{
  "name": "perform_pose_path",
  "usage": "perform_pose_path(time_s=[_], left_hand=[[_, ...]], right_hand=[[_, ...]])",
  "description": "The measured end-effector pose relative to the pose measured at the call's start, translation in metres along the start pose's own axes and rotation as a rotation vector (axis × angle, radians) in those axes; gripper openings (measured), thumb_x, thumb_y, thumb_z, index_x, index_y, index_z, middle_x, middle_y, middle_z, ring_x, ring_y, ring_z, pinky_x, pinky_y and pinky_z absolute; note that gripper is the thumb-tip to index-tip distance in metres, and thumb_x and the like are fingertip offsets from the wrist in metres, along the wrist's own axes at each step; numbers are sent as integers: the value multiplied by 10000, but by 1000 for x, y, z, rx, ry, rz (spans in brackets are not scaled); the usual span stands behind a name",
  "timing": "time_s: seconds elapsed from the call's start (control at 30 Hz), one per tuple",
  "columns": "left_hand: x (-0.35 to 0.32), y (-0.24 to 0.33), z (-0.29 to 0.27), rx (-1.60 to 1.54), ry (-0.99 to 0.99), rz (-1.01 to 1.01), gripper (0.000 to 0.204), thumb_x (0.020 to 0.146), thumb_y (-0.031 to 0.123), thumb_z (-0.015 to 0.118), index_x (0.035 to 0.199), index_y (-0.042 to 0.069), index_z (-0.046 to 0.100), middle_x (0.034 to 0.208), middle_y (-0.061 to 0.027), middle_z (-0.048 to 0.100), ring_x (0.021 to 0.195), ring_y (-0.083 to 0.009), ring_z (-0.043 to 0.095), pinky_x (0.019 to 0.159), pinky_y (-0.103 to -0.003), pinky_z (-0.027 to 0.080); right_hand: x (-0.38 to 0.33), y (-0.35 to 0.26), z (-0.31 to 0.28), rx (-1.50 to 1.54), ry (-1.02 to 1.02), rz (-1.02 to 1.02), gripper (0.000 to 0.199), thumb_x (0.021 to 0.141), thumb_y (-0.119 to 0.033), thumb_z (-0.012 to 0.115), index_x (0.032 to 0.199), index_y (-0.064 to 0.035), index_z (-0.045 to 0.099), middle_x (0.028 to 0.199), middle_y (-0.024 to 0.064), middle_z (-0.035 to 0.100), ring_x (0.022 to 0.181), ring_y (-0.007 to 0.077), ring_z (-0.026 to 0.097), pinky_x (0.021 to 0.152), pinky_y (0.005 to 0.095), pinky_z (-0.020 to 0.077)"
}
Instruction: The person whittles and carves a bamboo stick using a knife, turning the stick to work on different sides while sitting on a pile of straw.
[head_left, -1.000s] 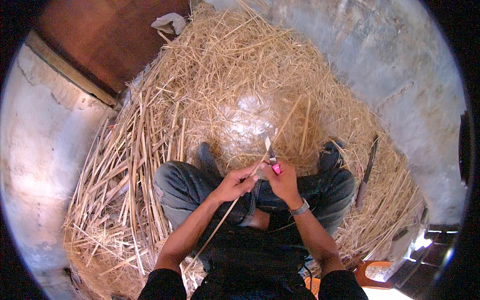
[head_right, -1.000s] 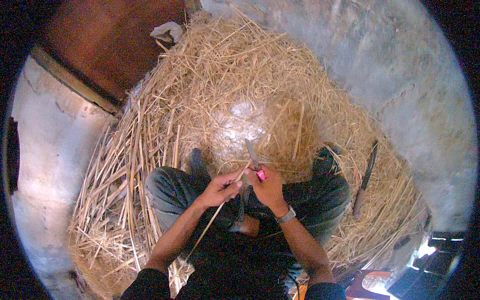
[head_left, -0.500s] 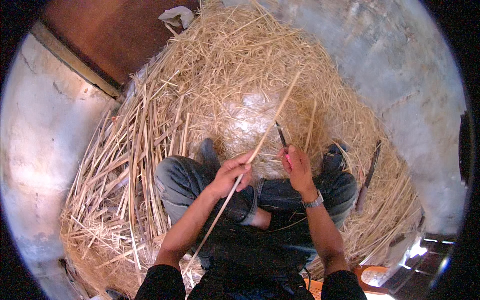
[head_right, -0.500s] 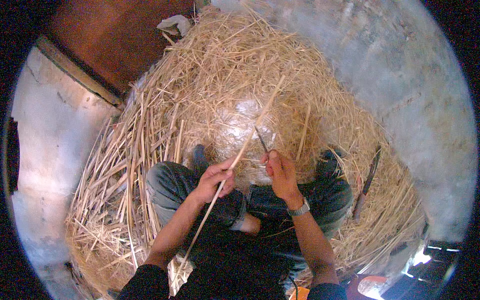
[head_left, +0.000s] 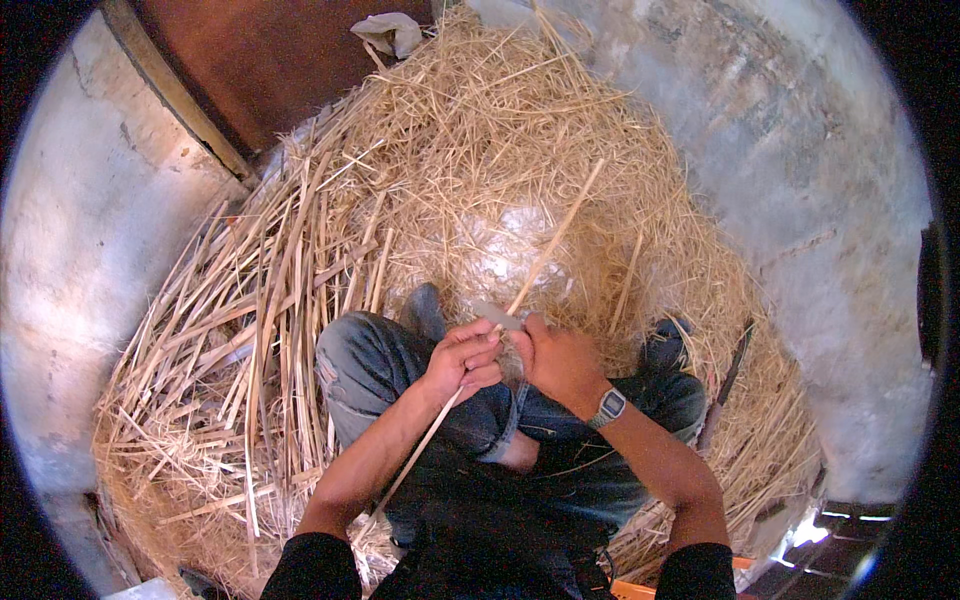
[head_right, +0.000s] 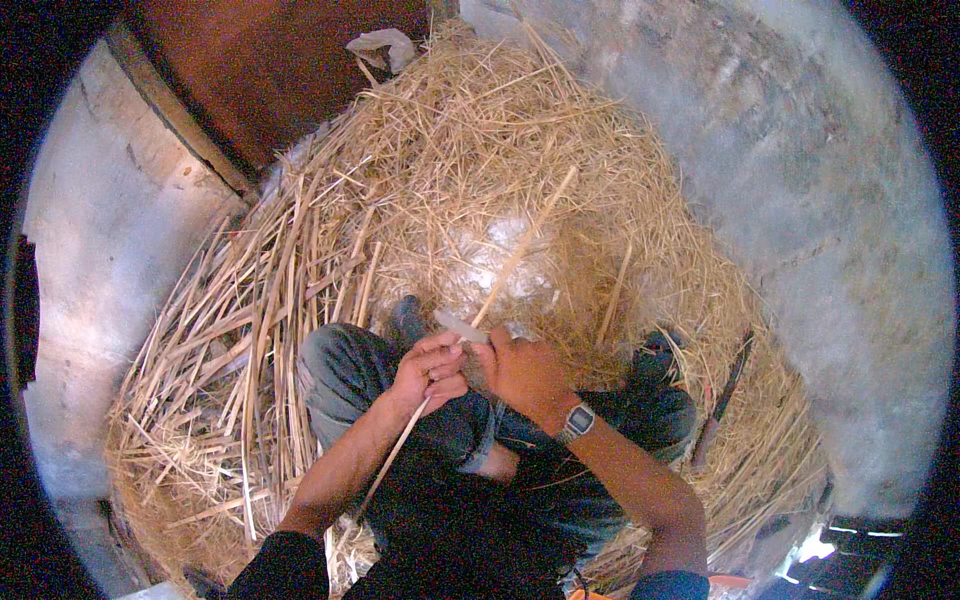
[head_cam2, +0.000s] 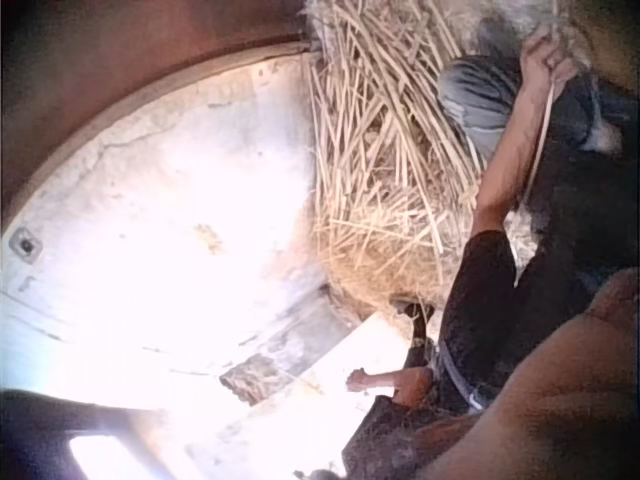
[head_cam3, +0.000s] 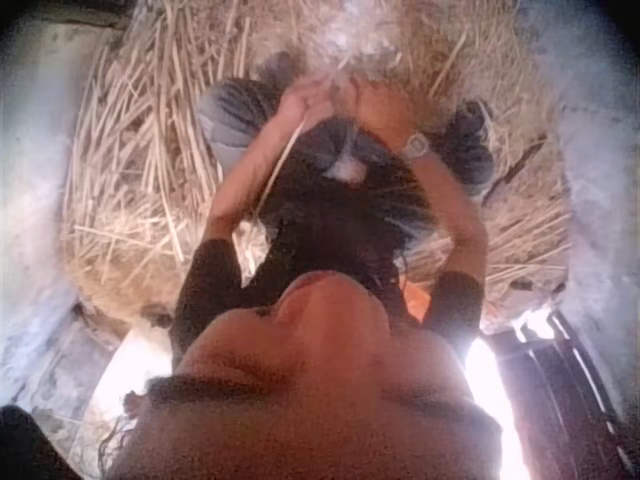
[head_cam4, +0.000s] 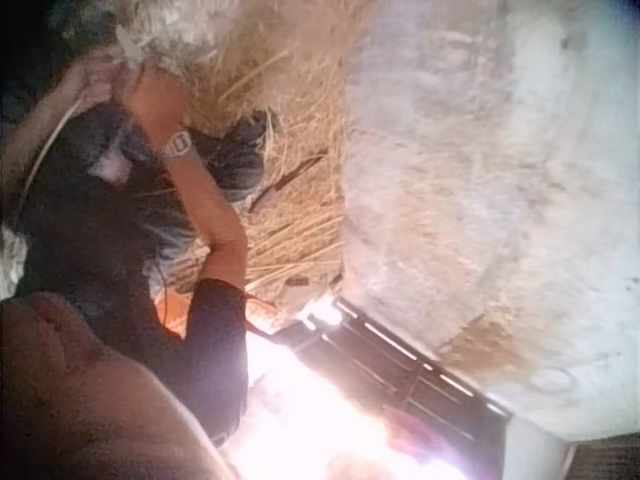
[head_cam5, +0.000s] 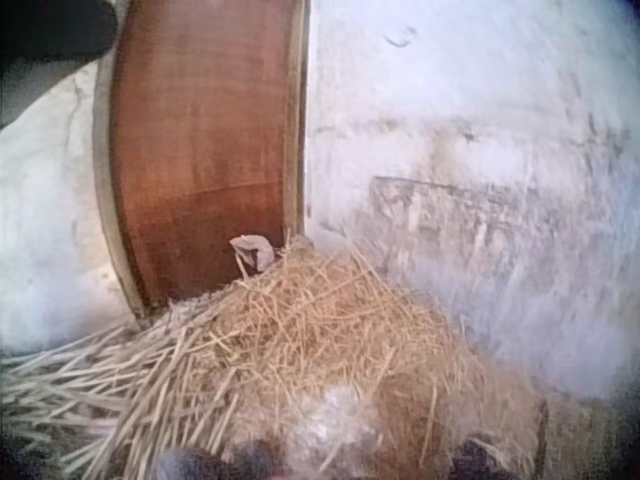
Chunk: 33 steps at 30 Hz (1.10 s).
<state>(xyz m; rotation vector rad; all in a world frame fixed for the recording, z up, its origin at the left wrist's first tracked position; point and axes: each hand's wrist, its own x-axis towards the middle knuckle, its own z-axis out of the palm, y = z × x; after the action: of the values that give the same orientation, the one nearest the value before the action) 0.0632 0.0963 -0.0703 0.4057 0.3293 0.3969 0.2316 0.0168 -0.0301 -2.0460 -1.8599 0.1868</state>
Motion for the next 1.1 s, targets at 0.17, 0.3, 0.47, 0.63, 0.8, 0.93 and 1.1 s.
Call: perform_pose_path(time_s=[0.17,0.3,0.47,0.63,0.8,0.93,1.1], left_hand=[[-11,-8,-4,72,-7,-132,484,1004,70,479,1485,102,435,572,69,300,411,-50,257,398,-220,239],[-13,-14,1,98,-333,-165,493,1002,48,478,1489,112,432,586,68,289,434,-49,260,407,-224,240],[-2,-15,-7,141,-255,-108,500,1005,54,475,1498,116,418,584,61,293,411,-56,274,400,-235,254],[1,-16,0,184,-274,-102,504,1009,86,477,1506,97,394,575,37,340,417,-75,345,412,-239,298],[-2,-13,-5,318,-165,20,495,1010,119,493,1490,39,400,571,25,365,441,-83,371,427,-249,314],[0,-1,0,286,-152,74,469,1021,175,512,1448,-4,443,558,25,383,432,-82,364,423,-243,305],[-4,-1,-2,322,-72,115,429,1038,170,477,1434,4,469,524,20,377,415,-74,364,408,-214,302]], right_hand=[[47,97,-18,-187,263,140,376,1029,-327,426,942,-12,612,706,251,628,689,445,637,618,555,497],[55,221,-62,-249,288,359,473,1038,-364,380,943,15,647,765,273,641,766,482,626,711,569,489],[50,224,-89,275,413,604,469,1004,-408,467,983,18,662,554,116,508,554,281,546,585,451,462],[55,168,-83,45,389,98,352,984,-353,579,1025,-20,683,656,32,546,620,158,528,603,346,433],[61,74,-62,721,312,231,247,982,-278,611,998,-35,649,650,31,554,594,164,536,547,330,415],[40,20,-36,474,231,174,311,979,-358,587,966,-53,648,644,134,617,602,332,621,559,449,452],[14,-14,-43,273,36,51,302,988,-305,570,870,-29,603,616,160,593,544,355,595,523,423,458]])
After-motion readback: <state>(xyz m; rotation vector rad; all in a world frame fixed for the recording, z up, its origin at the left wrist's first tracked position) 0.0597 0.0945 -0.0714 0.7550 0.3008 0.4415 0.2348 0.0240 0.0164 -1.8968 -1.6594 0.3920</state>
